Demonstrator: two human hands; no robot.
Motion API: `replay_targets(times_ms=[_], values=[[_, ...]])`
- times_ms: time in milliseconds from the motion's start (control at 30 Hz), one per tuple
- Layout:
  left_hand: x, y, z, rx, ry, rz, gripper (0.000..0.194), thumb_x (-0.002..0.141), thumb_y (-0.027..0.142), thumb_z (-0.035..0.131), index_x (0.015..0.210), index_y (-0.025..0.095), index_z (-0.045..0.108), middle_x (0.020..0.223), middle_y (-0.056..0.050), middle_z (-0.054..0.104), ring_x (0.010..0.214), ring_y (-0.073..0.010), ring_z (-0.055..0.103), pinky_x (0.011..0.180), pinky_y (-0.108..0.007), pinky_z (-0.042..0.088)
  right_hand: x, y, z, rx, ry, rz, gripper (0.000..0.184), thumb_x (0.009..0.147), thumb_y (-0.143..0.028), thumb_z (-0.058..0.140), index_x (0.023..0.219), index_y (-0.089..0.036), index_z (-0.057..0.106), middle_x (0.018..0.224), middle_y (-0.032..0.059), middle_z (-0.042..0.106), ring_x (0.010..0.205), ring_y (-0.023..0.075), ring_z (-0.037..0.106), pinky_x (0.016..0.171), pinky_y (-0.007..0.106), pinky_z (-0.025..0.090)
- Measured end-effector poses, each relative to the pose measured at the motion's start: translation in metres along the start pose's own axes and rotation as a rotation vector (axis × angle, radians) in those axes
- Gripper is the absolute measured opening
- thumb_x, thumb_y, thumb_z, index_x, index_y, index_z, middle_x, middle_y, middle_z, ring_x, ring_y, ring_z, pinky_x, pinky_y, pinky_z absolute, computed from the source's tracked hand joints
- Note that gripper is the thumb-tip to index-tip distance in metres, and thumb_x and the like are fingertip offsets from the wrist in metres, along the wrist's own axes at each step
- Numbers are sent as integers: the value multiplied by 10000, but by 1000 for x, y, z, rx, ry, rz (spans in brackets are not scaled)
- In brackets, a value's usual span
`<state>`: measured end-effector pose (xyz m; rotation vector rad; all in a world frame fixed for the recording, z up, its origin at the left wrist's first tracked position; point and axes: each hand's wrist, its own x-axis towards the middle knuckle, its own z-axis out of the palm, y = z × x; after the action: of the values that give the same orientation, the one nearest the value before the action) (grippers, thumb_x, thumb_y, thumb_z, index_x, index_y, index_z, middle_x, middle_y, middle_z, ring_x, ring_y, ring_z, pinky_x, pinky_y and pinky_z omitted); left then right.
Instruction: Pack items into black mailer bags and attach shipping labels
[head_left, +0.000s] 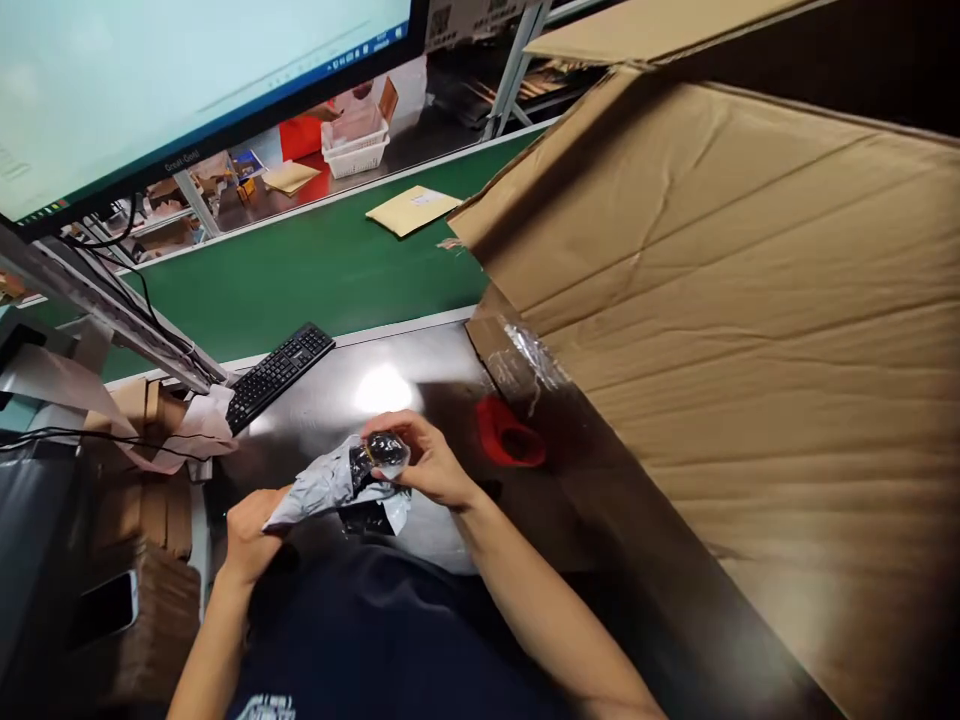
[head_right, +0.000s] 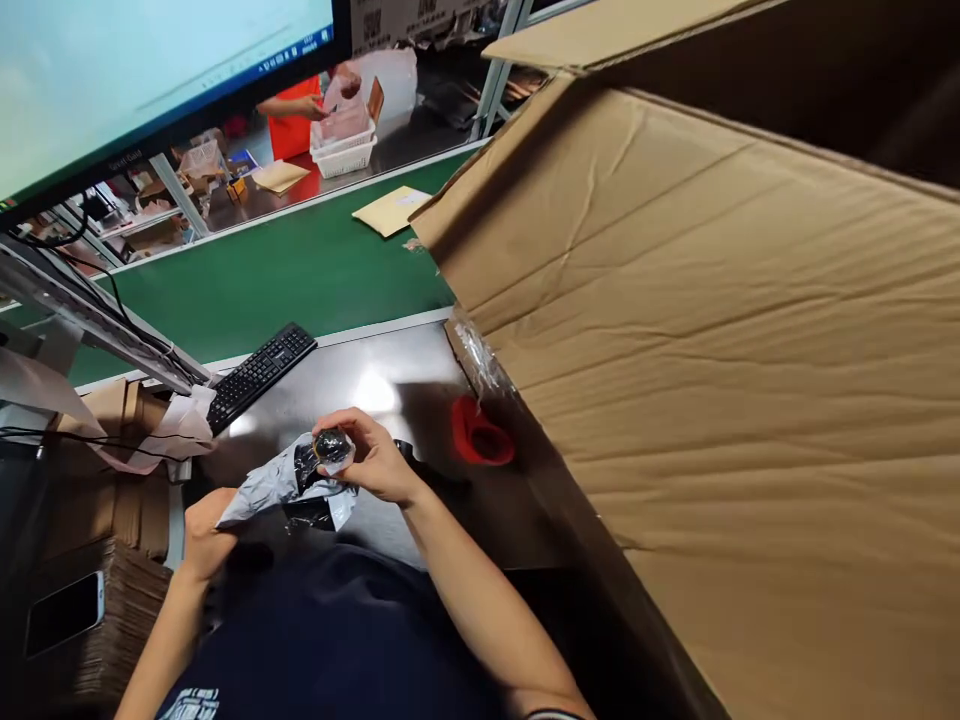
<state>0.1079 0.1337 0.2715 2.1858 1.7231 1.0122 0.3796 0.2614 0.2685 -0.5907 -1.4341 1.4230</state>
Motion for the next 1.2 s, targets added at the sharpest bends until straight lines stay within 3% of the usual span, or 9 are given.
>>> replay_targets(times_ms=[200,333,467,733,967,1200], values=[[-3,-7,-7,43,-40,13,302,859,134,519,952,174,804,869,-70,819,799,-203,773,762,-310,635,-6,9,2,65,40,-46,465,688,-390,929,1026,-242,647,1041,59,737,960,199,700,848,346,585],[-1,-10,-2,-28,12,63,310,782,60,544,938,170,788,852,-47,814,733,-177,761,684,-263,624,-4,8,6,73,53,-24,479,659,-293,950,1064,-250,697,1041,53,743,925,184,694,819,314,582],[0,-15,0,-40,49,127,347,793,23,553,1012,175,775,889,-39,816,760,-176,766,689,-271,622,-4,10,11,150,69,-89,461,659,-210,943,1055,-286,719,1027,23,746,949,177,696,837,307,582],[-9,-29,-2,-61,63,193,321,870,62,603,1131,177,750,994,-62,818,877,-187,774,764,-290,623,-9,10,21,329,-1,-134,382,715,-186,913,1023,-284,710,1060,24,709,937,195,736,800,338,614],[-16,-40,12,-175,77,105,303,776,57,547,919,194,776,854,-30,805,739,-174,755,668,-277,622,-10,7,28,412,-2,-119,372,723,-247,921,968,-265,642,1039,21,675,949,219,749,796,354,633],[-21,-45,16,-224,104,96,190,820,101,594,809,200,756,767,-23,778,654,-161,720,600,-267,599,-11,-1,30,450,180,-110,442,696,-316,929,986,-322,594,1070,1,641,928,223,723,839,450,634]])
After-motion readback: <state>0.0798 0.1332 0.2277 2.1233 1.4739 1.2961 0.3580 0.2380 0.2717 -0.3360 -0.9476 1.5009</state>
